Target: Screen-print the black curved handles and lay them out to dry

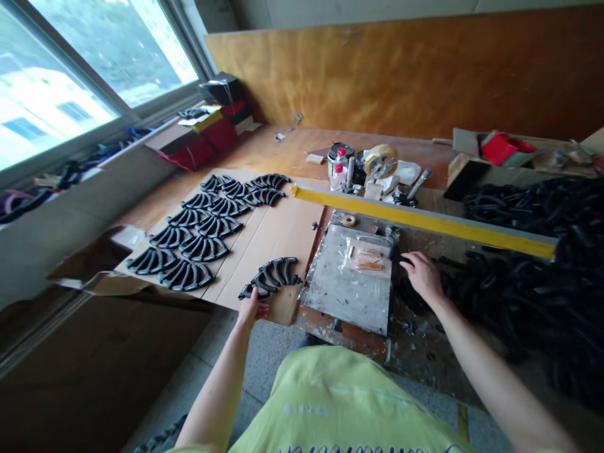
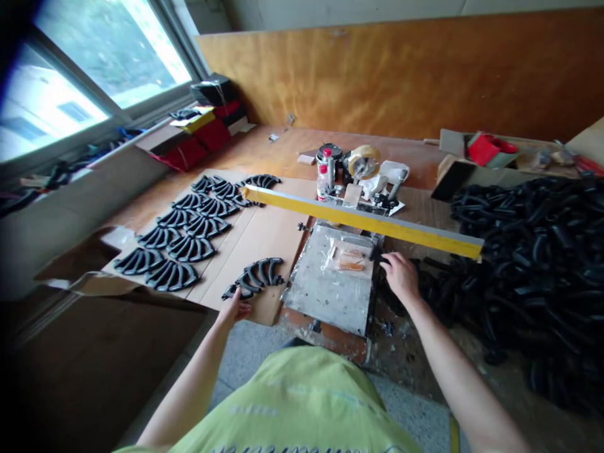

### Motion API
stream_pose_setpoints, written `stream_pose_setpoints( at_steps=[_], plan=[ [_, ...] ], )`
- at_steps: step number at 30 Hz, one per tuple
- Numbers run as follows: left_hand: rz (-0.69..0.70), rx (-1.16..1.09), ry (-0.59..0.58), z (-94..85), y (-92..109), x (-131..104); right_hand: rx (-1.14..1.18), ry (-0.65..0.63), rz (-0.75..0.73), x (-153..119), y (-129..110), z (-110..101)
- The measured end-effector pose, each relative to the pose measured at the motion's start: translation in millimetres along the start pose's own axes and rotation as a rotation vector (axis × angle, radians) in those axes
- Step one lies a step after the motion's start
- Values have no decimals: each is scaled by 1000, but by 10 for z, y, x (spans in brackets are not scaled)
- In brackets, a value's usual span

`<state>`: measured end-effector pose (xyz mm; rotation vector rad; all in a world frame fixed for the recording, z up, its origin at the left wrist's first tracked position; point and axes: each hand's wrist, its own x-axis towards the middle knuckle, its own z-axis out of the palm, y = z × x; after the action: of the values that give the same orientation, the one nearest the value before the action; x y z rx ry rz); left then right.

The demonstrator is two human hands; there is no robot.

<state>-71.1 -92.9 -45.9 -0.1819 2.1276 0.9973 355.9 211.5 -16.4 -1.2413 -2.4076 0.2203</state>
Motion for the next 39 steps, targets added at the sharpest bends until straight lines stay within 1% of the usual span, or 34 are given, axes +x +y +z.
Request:
stream_pose_setpoints(
  at_steps=[2,4,6,9,10,12,14,15,16,17,19,21,23,25,27,29,33,36,39],
  plan=[
    [29,62,4,-36,-5,-7,57,-34,-170,124,-376,117],
    [66,121,25,-64,-31,-26,42,-69,-253,238,-643,221],
    [124,173,82,-74,-79,-62,-1,-89,-272,316,-790,274],
    [247,224,245,-35,-172,-150,-78,-125,-308,377,-884,237],
    [301,235,301,-5,-199,-183,-106,-136,-327,390,-918,203],
    [463,286,377,74,-233,-240,-150,-136,-354,414,-1042,136],
    [623,378,390,161,-234,-267,-141,-117,-370,438,-1278,110],
    [668,431,380,199,-223,-267,-107,-121,-387,451,-1442,125],
    [681,475,366,231,-207,-257,-53,-143,-412,462,-1631,163],
    [665,505,351,255,-188,-240,10,-183,-441,473,-1840,224],
    [628,544,339,275,-148,-195,120,-307,-490,495,-2283,405],
    [615,558,356,262,-116,-147,151,-451,-500,525,-2694,634],
    [593,557,385,230,-91,-109,105,-581,-460,564,-3018,867],
    [580,560,396,196,-69,-80,47,-687,-375,605,-3238,1073],
    [584,567,373,173,-42,-55,34,-765,-281,630,-3372,1240],
    [597,563,336,167,-4,-25,55,-807,-206,632,-3454,1371],
    [599,549,287,170,143,91,117,-792,-111,621,-3535,1564],
    [649,564,283,174,383,263,167,-739,-33,712,-3555,1688],
    [773,600,268,203,795,529,182,-614,55,968,-3559,1831]
  ],
)
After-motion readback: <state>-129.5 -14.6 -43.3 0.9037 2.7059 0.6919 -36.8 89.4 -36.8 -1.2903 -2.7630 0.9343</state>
